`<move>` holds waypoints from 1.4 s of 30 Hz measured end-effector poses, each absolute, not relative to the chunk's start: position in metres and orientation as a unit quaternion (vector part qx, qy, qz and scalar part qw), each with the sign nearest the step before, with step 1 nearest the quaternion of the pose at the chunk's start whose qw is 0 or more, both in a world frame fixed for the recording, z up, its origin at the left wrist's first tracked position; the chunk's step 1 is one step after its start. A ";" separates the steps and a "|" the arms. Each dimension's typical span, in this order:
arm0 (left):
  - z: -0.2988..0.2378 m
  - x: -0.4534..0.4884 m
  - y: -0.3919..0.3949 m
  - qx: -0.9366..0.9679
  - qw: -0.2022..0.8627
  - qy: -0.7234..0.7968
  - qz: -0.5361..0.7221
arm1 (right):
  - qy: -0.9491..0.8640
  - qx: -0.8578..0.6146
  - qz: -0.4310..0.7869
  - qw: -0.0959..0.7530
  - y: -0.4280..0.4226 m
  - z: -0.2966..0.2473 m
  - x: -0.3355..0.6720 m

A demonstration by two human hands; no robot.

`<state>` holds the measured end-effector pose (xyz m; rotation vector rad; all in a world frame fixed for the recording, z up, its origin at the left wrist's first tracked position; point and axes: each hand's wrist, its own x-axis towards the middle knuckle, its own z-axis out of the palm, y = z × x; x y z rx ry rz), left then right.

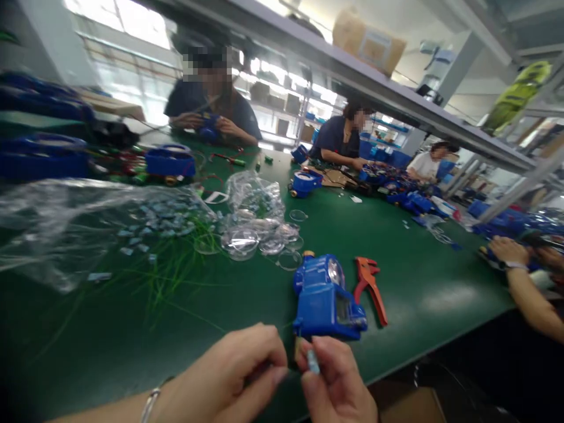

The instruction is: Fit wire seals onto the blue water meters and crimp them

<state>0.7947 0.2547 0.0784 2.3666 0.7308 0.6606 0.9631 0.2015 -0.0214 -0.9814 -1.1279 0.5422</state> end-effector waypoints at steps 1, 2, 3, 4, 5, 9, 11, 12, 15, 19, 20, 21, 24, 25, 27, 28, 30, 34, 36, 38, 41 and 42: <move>0.078 0.795 0.256 0.883 0.295 0.263 0.252 | -0.493 -0.407 0.296 0.710 0.201 -0.020 0.963; 0.077 0.796 0.258 0.884 0.303 0.253 0.250 | -0.485 -0.385 0.330 0.712 0.202 -0.018 0.962; 0.074 0.798 0.259 0.885 0.307 0.247 0.248 | -0.478 -0.370 0.349 0.716 0.204 -0.015 0.960; 0.072 0.799 0.260 0.886 0.309 0.246 0.244 | -0.473 -0.359 0.359 0.720 0.205 -0.011 0.957; 0.069 0.800 0.261 0.887 0.307 0.247 0.240 | -0.472 -0.350 0.363 0.723 0.207 -0.008 0.955; 0.066 0.802 0.261 0.894 0.297 0.244 0.231 | -0.465 -0.330 0.364 0.736 0.208 -0.001 0.948; 0.066 0.802 0.261 0.894 0.289 0.248 0.235 | -0.469 -0.327 0.357 0.739 0.207 -0.002 0.948; 0.065 0.802 0.262 0.894 0.284 0.251 0.238 | -0.478 -0.326 0.352 0.735 0.206 -0.003 0.948; 0.063 0.802 0.261 0.897 0.274 0.249 0.243 | -0.513 -0.323 0.336 0.720 0.206 -0.006 0.951; 0.060 0.802 0.261 0.903 0.259 0.243 0.244 | -0.538 -0.331 0.302 0.714 0.206 -0.005 0.951; 0.060 0.802 0.260 0.904 0.255 0.242 0.244 | -0.544 -0.335 0.289 0.713 0.206 -0.004 0.951; 0.060 0.802 0.260 0.905 0.251 0.242 0.244 | -0.551 -0.340 0.274 0.711 0.206 -0.003 0.951; 0.060 0.802 0.259 0.910 0.235 0.244 0.238 | -0.582 -0.366 0.219 0.692 0.204 -0.004 0.952; 0.060 0.801 0.259 0.912 0.231 0.244 0.235 | -0.591 -0.377 0.201 0.684 0.203 -0.006 0.952; 0.060 0.801 0.258 0.912 0.230 0.245 0.235 | -0.590 -0.396 0.171 0.683 0.201 -0.011 0.953; 0.059 0.802 0.257 0.909 0.236 0.248 0.239 | -0.585 -0.402 0.166 0.684 0.200 -0.013 0.952; 0.058 0.802 0.256 0.896 0.259 0.260 0.249 | -0.569 -0.403 0.175 0.695 0.199 -0.016 0.951; 0.054 0.804 0.254 0.867 0.298 0.281 0.284 | -0.536 -0.374 0.234 0.720 0.202 -0.012 0.946; 0.051 0.805 0.253 0.856 0.303 0.278 0.311 | -0.524 -0.359 0.260 0.727 0.204 -0.006 0.942; 0.048 0.806 0.252 0.848 0.309 0.268 0.336 | -0.519 -0.352 0.272 0.730 0.205 -0.003 0.940; 0.045 0.806 0.252 0.830 0.357 0.259 0.342 | -0.530 -0.354 0.259 0.726 0.204 -0.006 0.939; 0.045 0.805 0.253 0.821 0.391 0.253 0.331 | -0.538 -0.358 0.244 0.723 0.204 -0.008 0.940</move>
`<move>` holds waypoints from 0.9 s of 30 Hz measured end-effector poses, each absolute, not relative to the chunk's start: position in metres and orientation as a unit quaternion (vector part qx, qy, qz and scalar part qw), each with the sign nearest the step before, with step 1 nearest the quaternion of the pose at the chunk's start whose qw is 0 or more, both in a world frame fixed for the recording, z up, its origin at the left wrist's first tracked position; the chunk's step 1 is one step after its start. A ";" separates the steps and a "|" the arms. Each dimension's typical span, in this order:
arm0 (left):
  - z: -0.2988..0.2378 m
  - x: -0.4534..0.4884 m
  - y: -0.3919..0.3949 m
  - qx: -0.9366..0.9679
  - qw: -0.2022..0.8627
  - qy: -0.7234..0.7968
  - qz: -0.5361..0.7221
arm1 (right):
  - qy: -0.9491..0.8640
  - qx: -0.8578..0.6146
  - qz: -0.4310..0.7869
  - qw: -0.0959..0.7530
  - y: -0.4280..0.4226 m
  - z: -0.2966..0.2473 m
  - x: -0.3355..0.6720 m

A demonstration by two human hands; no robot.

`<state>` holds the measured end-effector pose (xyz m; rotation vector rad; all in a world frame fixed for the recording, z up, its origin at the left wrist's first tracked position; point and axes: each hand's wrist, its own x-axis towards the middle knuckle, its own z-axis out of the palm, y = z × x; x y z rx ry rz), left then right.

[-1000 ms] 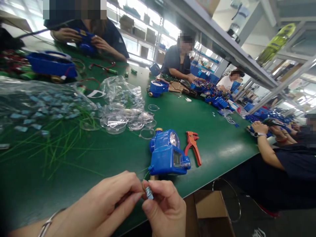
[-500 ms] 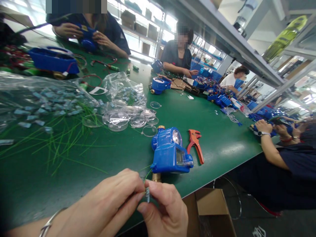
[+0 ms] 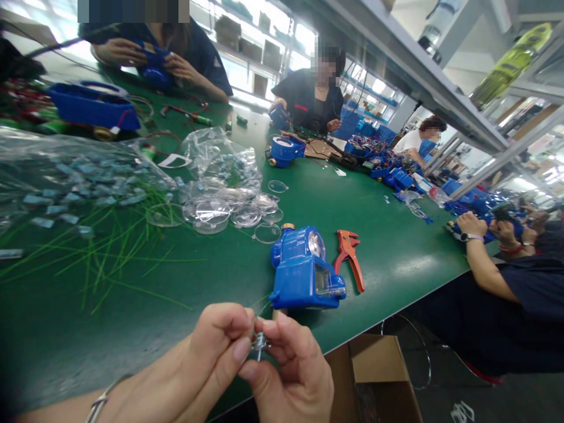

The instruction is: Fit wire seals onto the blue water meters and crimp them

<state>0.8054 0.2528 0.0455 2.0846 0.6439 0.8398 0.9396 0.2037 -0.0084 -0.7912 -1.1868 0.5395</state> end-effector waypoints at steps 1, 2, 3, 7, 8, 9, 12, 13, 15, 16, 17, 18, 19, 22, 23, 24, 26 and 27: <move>0.046 0.805 0.254 0.808 0.432 0.250 0.314 | -0.545 -0.366 0.225 0.720 0.203 -0.011 0.940; 0.048 0.804 0.255 0.792 0.475 0.246 0.296 | -0.550 -0.376 0.203 0.718 0.203 -0.012 0.941; 0.049 0.804 0.257 0.771 0.518 0.244 0.278 | -0.557 -0.382 0.180 0.715 0.204 -0.014 0.943; 0.051 0.805 0.263 0.633 0.702 0.226 0.235 | -0.576 -0.397 0.174 0.694 0.208 -0.014 0.949; 0.050 0.806 0.264 0.596 0.741 0.209 0.228 | -0.579 -0.399 0.188 0.685 0.209 -0.013 0.950; 0.049 0.807 0.266 0.568 0.768 0.193 0.224 | -0.582 -0.403 0.200 0.677 0.210 -0.012 0.951; 0.045 0.809 0.270 0.572 0.767 0.184 0.225 | -0.595 -0.424 0.191 0.655 0.214 -0.010 0.953; 0.045 0.808 0.271 0.594 0.748 0.192 0.225 | -0.597 -0.437 0.173 0.650 0.214 -0.009 0.953; 0.045 0.807 0.272 0.630 0.712 0.207 0.231 | -0.604 -0.459 0.124 0.640 0.215 -0.007 0.952; 0.046 0.807 0.272 0.642 0.699 0.211 0.235 | -0.609 -0.462 0.095 0.638 0.216 -0.005 0.950; 0.047 0.806 0.272 0.650 0.690 0.214 0.238 | -0.613 -0.463 0.063 0.637 0.215 -0.003 0.949; 0.048 0.806 0.271 0.654 0.683 0.218 0.242 | -0.611 -0.465 0.027 0.640 0.215 -0.002 0.946; 0.050 0.806 0.271 0.657 0.676 0.224 0.247 | -0.605 -0.468 -0.014 0.644 0.215 0.000 0.944; 0.051 0.806 0.268 0.664 0.657 0.247 0.258 | -0.595 -0.487 -0.102 0.631 0.213 0.004 0.935; 0.051 0.807 0.267 0.665 0.653 0.253 0.260 | -0.599 -0.491 -0.121 0.621 0.212 0.005 0.933; 0.051 0.807 0.267 0.666 0.650 0.257 0.260 | -0.603 -0.495 -0.135 0.611 0.212 0.006 0.931; 0.051 0.807 0.266 0.664 0.650 0.262 0.260 | -0.608 -0.501 -0.164 0.593 0.212 0.007 0.928; 0.051 0.807 0.266 0.663 0.650 0.264 0.261 | -0.609 -0.504 -0.180 0.586 0.212 0.007 0.928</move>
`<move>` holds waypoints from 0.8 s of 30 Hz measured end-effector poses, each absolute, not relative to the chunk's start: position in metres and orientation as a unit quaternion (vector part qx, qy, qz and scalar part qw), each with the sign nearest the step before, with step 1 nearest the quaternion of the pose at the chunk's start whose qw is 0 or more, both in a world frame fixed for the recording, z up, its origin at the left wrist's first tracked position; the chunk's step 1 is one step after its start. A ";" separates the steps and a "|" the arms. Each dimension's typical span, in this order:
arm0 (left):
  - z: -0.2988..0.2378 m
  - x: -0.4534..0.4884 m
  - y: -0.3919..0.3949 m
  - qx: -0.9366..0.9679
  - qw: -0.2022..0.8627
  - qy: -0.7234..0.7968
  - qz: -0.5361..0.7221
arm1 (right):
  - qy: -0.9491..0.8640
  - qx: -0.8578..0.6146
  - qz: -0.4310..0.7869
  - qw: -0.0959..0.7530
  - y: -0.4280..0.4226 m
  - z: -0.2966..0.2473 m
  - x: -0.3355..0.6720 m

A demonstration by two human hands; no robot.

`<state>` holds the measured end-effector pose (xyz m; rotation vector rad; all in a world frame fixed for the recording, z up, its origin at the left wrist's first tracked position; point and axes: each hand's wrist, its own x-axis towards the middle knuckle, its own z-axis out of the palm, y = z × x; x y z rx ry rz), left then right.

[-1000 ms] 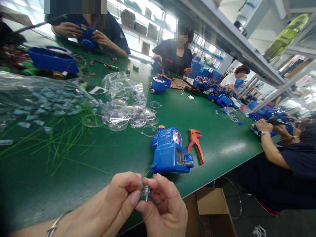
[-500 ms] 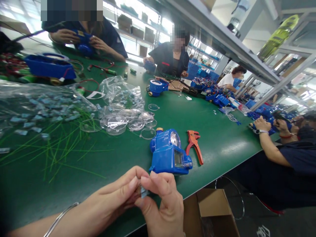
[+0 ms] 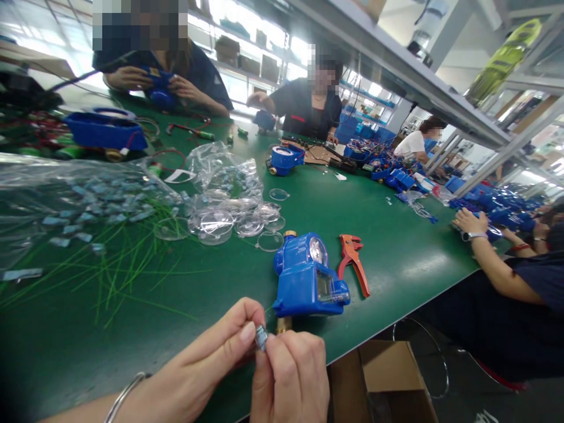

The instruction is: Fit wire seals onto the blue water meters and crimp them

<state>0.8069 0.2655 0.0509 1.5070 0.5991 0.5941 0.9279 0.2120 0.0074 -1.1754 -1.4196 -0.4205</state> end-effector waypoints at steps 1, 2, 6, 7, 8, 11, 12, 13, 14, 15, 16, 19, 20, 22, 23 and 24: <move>0.051 0.807 0.265 0.663 0.650 0.264 0.263 | -0.611 -0.506 -0.191 0.578 0.212 0.008 0.928; 0.051 0.807 0.265 0.663 0.649 0.262 0.267 | -0.616 -0.505 -0.200 0.571 0.212 0.007 0.928; 0.050 0.809 0.265 0.663 0.648 0.249 0.281 | -0.619 -0.506 -0.205 0.564 0.212 0.005 0.928; 0.050 0.809 0.265 0.662 0.648 0.249 0.283 | -0.623 -0.510 -0.198 0.559 0.211 0.004 0.928; 0.049 0.809 0.265 0.663 0.647 0.250 0.282 | -0.625 -0.516 -0.194 0.552 0.210 0.003 0.928; 0.049 0.808 0.263 0.677 0.633 0.258 0.272 | -0.619 -0.538 -0.196 0.538 0.207 0.001 0.927; 0.049 0.808 0.263 0.682 0.627 0.261 0.269 | -0.618 -0.541 -0.186 0.539 0.206 0.001 0.927; 0.049 0.808 0.262 0.687 0.621 0.265 0.268 | -0.620 -0.543 -0.156 0.545 0.205 0.001 0.927; 0.049 0.808 0.262 0.691 0.615 0.269 0.268 | -0.620 -0.547 -0.101 0.553 0.205 0.002 0.927; 0.048 0.808 0.262 0.694 0.611 0.271 0.267 | -0.614 -0.550 -0.025 0.565 0.205 0.002 0.928; 0.048 0.808 0.262 0.693 0.614 0.269 0.266 | -0.598 -0.548 0.066 0.581 0.206 0.003 0.929; 0.047 0.811 0.264 0.680 0.639 0.254 0.257 | -0.498 -0.507 0.347 0.612 0.210 0.005 0.929; 0.047 0.811 0.264 0.675 0.643 0.256 0.255 | -0.474 -0.486 0.410 0.609 0.211 0.006 0.928; 0.046 0.812 0.265 0.677 0.638 0.269 0.249 | -0.471 -0.497 0.408 0.605 0.210 0.004 0.925; 0.045 0.812 0.266 0.685 0.626 0.280 0.247 | -0.480 -0.522 0.360 0.606 0.209 0.002 0.923; 0.045 0.812 0.266 0.694 0.611 0.290 0.247 | -0.492 -0.555 0.287 0.606 0.207 0.000 0.921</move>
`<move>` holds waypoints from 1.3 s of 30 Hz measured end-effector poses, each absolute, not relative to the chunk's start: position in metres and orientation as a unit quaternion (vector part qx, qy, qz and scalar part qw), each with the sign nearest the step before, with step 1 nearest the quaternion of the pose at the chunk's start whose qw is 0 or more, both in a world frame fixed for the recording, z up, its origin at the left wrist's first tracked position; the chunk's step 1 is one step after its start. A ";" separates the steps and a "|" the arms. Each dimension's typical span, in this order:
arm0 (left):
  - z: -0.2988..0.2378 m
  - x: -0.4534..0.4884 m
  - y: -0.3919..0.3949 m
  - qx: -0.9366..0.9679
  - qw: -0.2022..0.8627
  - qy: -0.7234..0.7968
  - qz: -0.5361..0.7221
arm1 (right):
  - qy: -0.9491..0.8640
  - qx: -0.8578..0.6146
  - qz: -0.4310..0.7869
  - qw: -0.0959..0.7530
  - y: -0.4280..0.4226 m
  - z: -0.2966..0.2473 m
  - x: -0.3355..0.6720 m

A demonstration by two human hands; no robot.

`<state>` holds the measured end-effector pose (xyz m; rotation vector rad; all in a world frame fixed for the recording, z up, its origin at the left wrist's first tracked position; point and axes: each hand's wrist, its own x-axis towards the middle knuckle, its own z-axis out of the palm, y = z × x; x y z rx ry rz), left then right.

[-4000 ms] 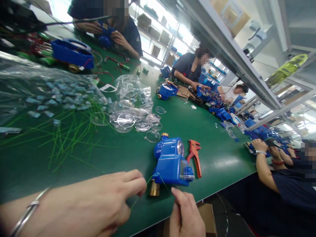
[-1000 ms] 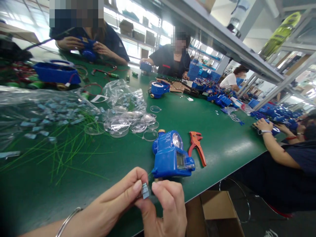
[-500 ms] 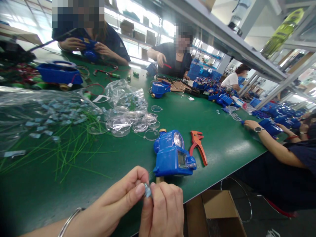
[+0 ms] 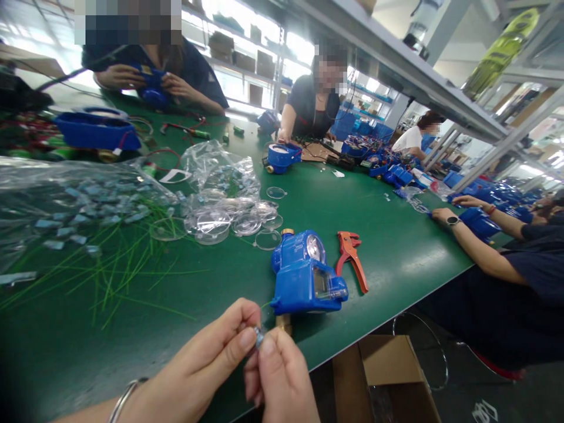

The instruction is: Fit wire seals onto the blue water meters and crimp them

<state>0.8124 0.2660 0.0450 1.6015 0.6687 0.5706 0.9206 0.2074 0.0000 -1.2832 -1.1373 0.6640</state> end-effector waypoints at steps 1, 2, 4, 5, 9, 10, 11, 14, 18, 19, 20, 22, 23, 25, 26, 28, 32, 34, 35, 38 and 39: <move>0.045 0.812 0.266 0.704 0.596 0.298 0.248 | -0.502 -0.585 0.202 0.604 0.206 -0.002 0.919; 0.045 0.812 0.266 0.713 0.581 0.304 0.248 | -0.509 -0.607 0.120 0.598 0.204 -0.005 0.918; 0.046 0.812 0.265 0.725 0.561 0.311 0.251 | -0.535 -0.615 -0.013 0.579 0.203 -0.008 0.917; 0.046 0.812 0.265 0.726 0.560 0.309 0.252 | -0.549 -0.610 -0.071 0.567 0.202 -0.009 0.918; 0.046 0.811 0.265 0.726 0.554 0.315 0.260 | -0.618 -0.585 -0.026 0.525 0.204 -0.008 0.926; 0.046 0.811 0.265 0.724 0.554 0.317 0.261 | -0.623 -0.584 -0.004 0.520 0.205 -0.008 0.928; 0.046 0.811 0.265 0.722 0.556 0.318 0.262 | -0.629 -0.579 -0.008 0.519 0.207 -0.008 0.929; 0.047 0.813 0.267 0.711 0.577 0.312 0.252 | -0.644 -0.552 -0.133 0.512 0.212 -0.012 0.932; 0.050 0.814 0.273 0.735 0.540 0.325 0.251 | -0.680 -0.524 -0.190 0.476 0.215 -0.017 0.938; 0.051 0.814 0.274 0.745 0.518 0.331 0.258 | -0.688 -0.519 -0.190 0.470 0.215 -0.017 0.940; 0.051 0.814 0.274 0.752 0.502 0.336 0.264 | -0.693 -0.517 -0.189 0.466 0.215 -0.018 0.942; 0.051 0.814 0.274 0.753 0.491 0.345 0.270 | -0.696 -0.516 -0.192 0.461 0.213 -0.017 0.944; 0.051 0.814 0.273 0.750 0.493 0.348 0.271 | -0.691 -0.518 -0.198 0.463 0.212 -0.016 0.944; 0.050 0.814 0.270 0.744 0.499 0.349 0.276 | -0.675 -0.523 -0.197 0.481 0.210 -0.013 0.941; 0.049 0.814 0.269 0.741 0.501 0.348 0.281 | -0.665 -0.530 -0.179 0.496 0.209 -0.011 0.940; 0.047 0.814 0.267 0.734 0.501 0.352 0.294 | -0.639 -0.555 -0.093 0.524 0.205 -0.009 0.935; 0.044 0.814 0.267 0.722 0.496 0.365 0.315 | -0.596 -0.601 0.040 0.530 0.202 -0.007 0.926; 0.043 0.815 0.269 0.727 0.490 0.365 0.314 | -0.596 -0.607 -0.019 0.525 0.204 -0.008 0.925; 0.042 0.816 0.269 0.732 0.486 0.361 0.311 | -0.604 -0.602 -0.068 0.517 0.206 -0.009 0.926; 0.045 0.815 0.270 0.770 0.460 0.337 0.287 | -0.634 -0.567 -0.203 0.485 0.214 -0.012 0.932; 0.047 0.813 0.271 0.790 0.439 0.328 0.273 | -0.641 -0.550 -0.230 0.483 0.217 -0.012 0.935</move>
